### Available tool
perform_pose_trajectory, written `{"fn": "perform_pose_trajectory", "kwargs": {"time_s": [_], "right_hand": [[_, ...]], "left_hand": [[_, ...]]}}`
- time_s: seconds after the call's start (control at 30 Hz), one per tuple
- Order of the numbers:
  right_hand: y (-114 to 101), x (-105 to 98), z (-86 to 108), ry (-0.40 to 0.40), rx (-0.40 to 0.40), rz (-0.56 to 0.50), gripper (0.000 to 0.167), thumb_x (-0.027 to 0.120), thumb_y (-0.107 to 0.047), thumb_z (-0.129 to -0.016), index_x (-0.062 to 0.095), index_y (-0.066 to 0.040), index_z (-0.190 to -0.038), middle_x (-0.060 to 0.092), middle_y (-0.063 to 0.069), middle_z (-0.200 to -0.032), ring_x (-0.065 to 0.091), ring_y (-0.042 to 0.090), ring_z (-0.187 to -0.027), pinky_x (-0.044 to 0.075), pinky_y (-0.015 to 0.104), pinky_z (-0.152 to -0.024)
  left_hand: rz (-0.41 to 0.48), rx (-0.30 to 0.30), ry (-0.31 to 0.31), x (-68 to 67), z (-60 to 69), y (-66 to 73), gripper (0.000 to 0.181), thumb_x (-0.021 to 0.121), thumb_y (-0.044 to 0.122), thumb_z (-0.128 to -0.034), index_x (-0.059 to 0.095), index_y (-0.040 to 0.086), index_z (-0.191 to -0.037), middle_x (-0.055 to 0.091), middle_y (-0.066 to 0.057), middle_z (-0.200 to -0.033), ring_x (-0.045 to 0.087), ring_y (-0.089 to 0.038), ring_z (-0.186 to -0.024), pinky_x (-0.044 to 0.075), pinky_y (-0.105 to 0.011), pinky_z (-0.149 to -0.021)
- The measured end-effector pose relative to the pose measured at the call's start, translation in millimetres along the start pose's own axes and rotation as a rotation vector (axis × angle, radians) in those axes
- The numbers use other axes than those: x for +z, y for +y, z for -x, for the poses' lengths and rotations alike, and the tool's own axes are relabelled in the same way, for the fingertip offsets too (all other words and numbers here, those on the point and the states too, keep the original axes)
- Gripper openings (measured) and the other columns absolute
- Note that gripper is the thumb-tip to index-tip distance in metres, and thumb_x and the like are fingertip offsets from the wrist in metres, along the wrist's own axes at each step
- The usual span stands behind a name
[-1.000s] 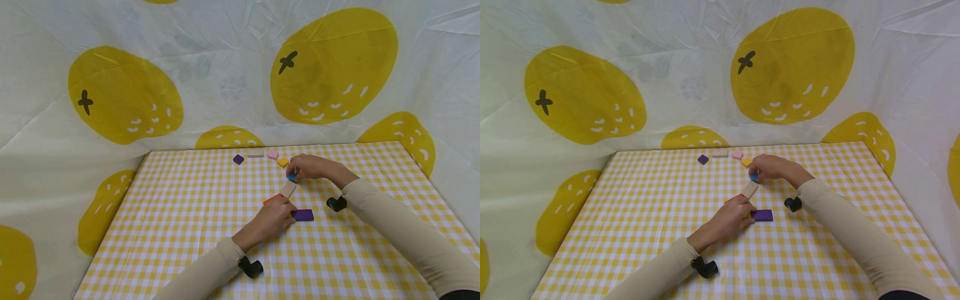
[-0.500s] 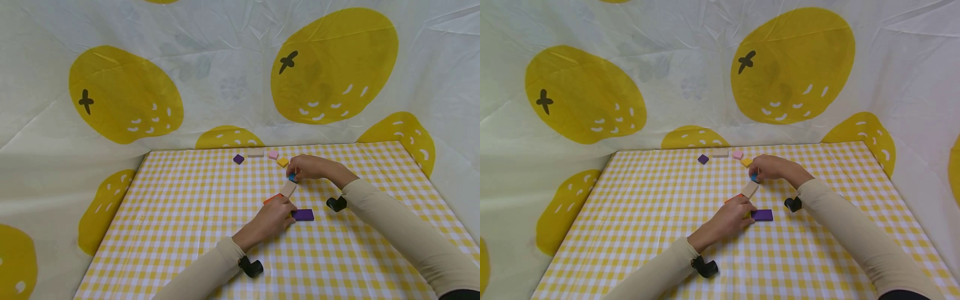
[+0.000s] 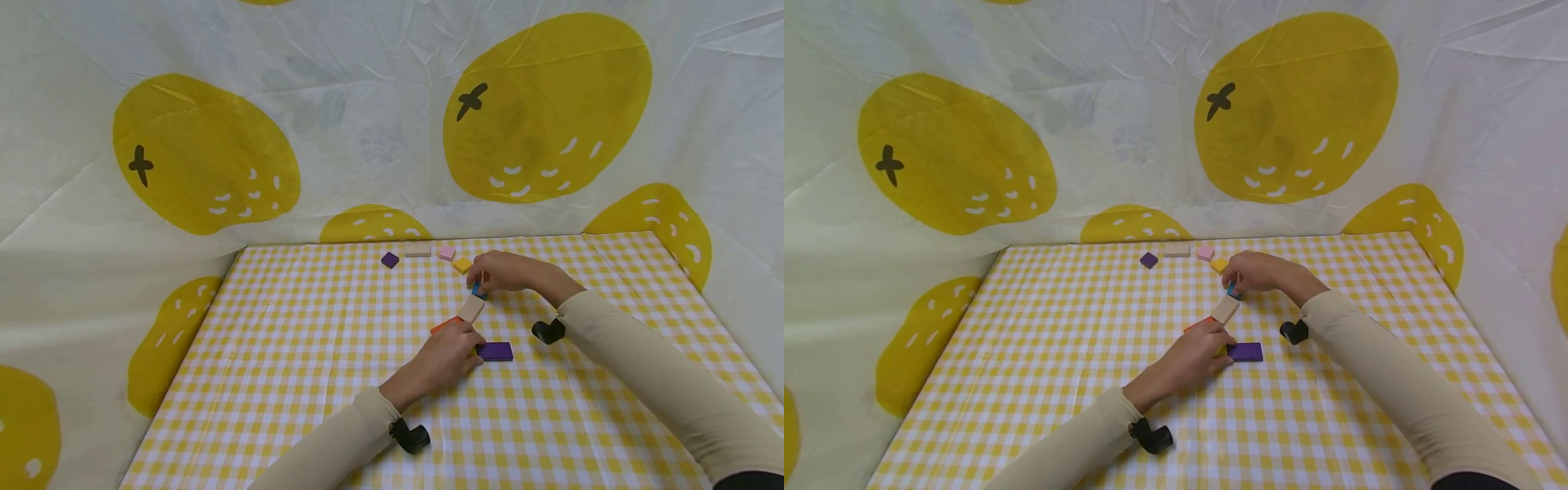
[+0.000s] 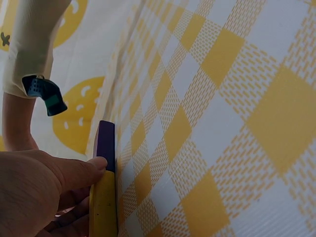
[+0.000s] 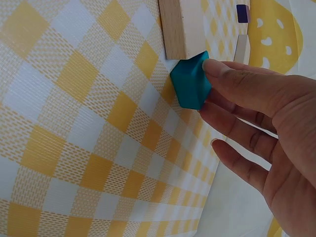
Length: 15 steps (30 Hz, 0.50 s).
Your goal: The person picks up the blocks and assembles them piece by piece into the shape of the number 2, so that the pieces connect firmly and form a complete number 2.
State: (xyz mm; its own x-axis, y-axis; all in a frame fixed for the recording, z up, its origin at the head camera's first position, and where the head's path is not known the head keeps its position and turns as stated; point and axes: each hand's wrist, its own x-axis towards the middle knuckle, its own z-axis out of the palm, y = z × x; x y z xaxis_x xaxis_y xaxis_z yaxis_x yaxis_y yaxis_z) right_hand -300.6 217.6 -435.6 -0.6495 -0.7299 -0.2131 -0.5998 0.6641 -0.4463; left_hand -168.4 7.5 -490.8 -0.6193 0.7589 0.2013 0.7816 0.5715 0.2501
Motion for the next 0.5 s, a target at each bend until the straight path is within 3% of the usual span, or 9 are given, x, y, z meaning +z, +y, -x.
{"fn": "perform_pose_trajectory", "kwargs": {"time_s": [0.23,0.5], "right_hand": [[0.2,-5.7,-1.0,0.058,0.005,0.029,0.023,0.072,-0.007,-0.094,0.074,-0.004,-0.117,0.069,0.010,-0.107,0.067,0.022,-0.093,0.056,0.039,-0.081],[3.0,-9.5,-3.8,0.151,0.071,0.062,0.020,0.069,-0.012,-0.097,0.075,-0.004,-0.114,0.071,0.010,-0.105,0.067,0.025,-0.093,0.056,0.044,-0.081]], "left_hand": [[-0.005,-0.004,-0.003,-0.2,0.0,0.3,0.023,0.075,0.025,-0.0940,0.076,0.012,-0.113,0.067,0.001,-0.106,0.062,-0.008,-0.095,0.048,-0.016,-0.084],[0.001,0.000,-0.009,-0.1,-0.1,-0.1,0.023,0.075,0.025,-0.0941,0.076,0.012,-0.113,0.067,0.001,-0.105,0.062,-0.008,-0.095,0.048,-0.014,-0.083]]}}
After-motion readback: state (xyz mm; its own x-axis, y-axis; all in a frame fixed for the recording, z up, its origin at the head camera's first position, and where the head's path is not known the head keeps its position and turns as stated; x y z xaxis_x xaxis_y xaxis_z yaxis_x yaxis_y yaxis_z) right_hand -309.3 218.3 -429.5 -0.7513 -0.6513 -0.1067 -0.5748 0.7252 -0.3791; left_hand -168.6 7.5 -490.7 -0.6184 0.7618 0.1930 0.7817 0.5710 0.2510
